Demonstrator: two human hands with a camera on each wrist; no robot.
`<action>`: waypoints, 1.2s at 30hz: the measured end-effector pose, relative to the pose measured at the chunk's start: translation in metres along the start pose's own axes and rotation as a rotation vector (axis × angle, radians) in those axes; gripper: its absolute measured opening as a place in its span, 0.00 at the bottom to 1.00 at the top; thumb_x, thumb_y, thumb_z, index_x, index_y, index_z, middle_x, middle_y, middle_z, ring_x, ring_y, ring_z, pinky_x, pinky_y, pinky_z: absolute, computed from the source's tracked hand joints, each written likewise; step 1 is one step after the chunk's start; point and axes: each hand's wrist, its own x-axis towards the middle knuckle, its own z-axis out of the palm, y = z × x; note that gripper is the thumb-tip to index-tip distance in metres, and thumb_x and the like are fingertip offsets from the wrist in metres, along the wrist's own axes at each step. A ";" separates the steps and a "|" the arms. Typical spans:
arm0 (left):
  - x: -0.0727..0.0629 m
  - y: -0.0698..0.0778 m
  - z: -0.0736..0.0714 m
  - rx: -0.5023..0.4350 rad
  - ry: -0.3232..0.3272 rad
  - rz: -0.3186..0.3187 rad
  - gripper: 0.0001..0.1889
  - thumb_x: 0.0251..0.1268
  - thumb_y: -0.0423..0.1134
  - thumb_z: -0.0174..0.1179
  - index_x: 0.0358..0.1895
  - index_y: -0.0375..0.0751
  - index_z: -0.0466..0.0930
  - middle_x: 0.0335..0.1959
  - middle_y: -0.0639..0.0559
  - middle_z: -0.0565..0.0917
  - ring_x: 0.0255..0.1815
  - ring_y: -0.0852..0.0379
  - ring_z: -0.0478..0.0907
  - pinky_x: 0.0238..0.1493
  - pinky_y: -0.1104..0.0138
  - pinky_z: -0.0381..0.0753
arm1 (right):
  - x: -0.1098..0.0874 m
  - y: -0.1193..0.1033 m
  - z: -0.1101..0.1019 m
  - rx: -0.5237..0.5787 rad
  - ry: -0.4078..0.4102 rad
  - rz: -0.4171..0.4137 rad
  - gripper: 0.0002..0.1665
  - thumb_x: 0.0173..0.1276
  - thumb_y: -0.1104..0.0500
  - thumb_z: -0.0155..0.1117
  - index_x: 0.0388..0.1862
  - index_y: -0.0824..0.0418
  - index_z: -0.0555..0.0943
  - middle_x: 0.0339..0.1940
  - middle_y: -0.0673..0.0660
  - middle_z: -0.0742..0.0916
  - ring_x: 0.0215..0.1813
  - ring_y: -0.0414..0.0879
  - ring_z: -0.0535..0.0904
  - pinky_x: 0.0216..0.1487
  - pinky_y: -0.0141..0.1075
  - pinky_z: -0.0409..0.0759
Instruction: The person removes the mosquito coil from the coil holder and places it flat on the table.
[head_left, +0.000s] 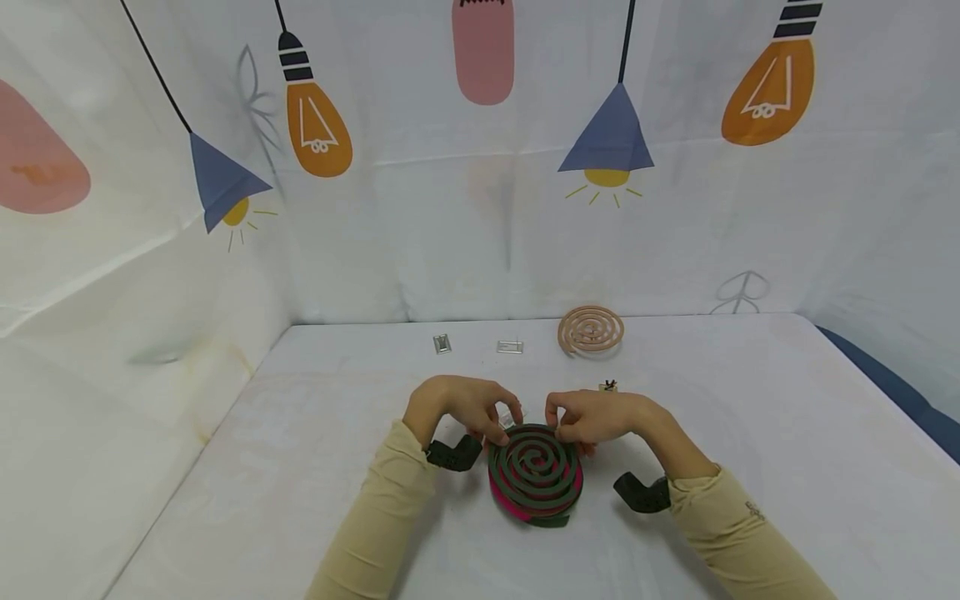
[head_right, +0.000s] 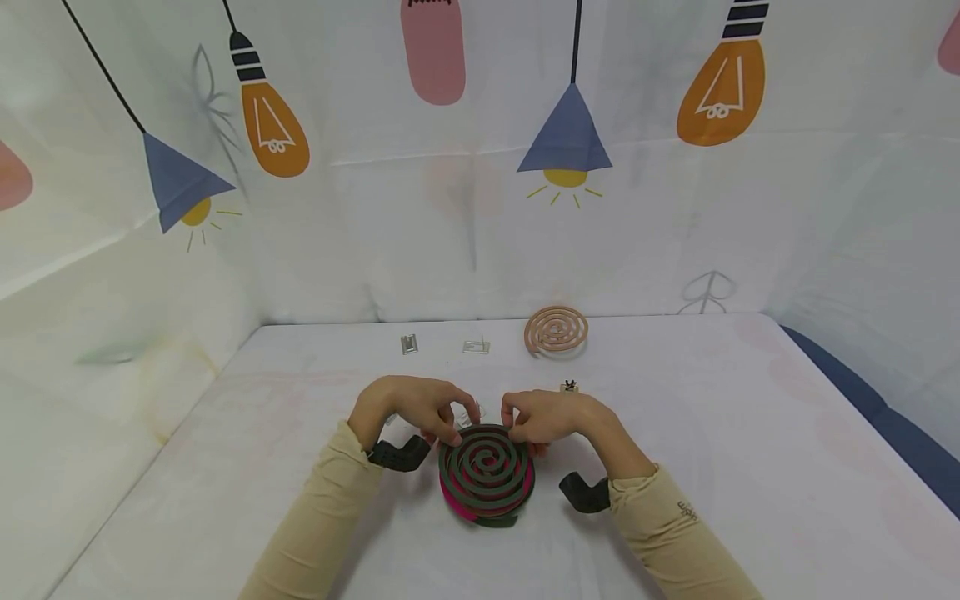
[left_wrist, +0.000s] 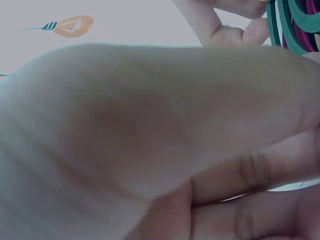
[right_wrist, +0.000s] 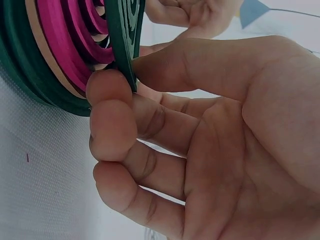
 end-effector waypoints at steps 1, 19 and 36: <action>0.000 0.000 0.000 0.000 0.000 -0.002 0.17 0.62 0.38 0.62 0.54 0.47 0.75 0.25 0.49 0.86 0.26 0.61 0.80 0.31 0.71 0.77 | 0.000 0.000 0.000 -0.001 0.001 0.001 0.05 0.68 0.64 0.50 0.43 0.59 0.69 0.22 0.51 0.83 0.21 0.43 0.75 0.28 0.37 0.76; -0.002 0.002 0.000 -0.012 -0.010 -0.009 0.18 0.62 0.37 0.61 0.56 0.45 0.74 0.25 0.52 0.85 0.26 0.61 0.80 0.31 0.71 0.77 | 0.001 0.000 0.002 -0.008 0.009 0.014 0.05 0.68 0.64 0.50 0.43 0.59 0.69 0.22 0.52 0.83 0.21 0.44 0.76 0.28 0.37 0.76; 0.000 0.000 0.001 0.012 -0.003 -0.026 0.17 0.62 0.38 0.62 0.54 0.47 0.75 0.25 0.53 0.85 0.28 0.62 0.79 0.31 0.71 0.77 | 0.001 -0.002 0.002 -0.008 0.000 0.028 0.05 0.69 0.64 0.50 0.42 0.57 0.69 0.22 0.51 0.82 0.22 0.43 0.76 0.29 0.36 0.75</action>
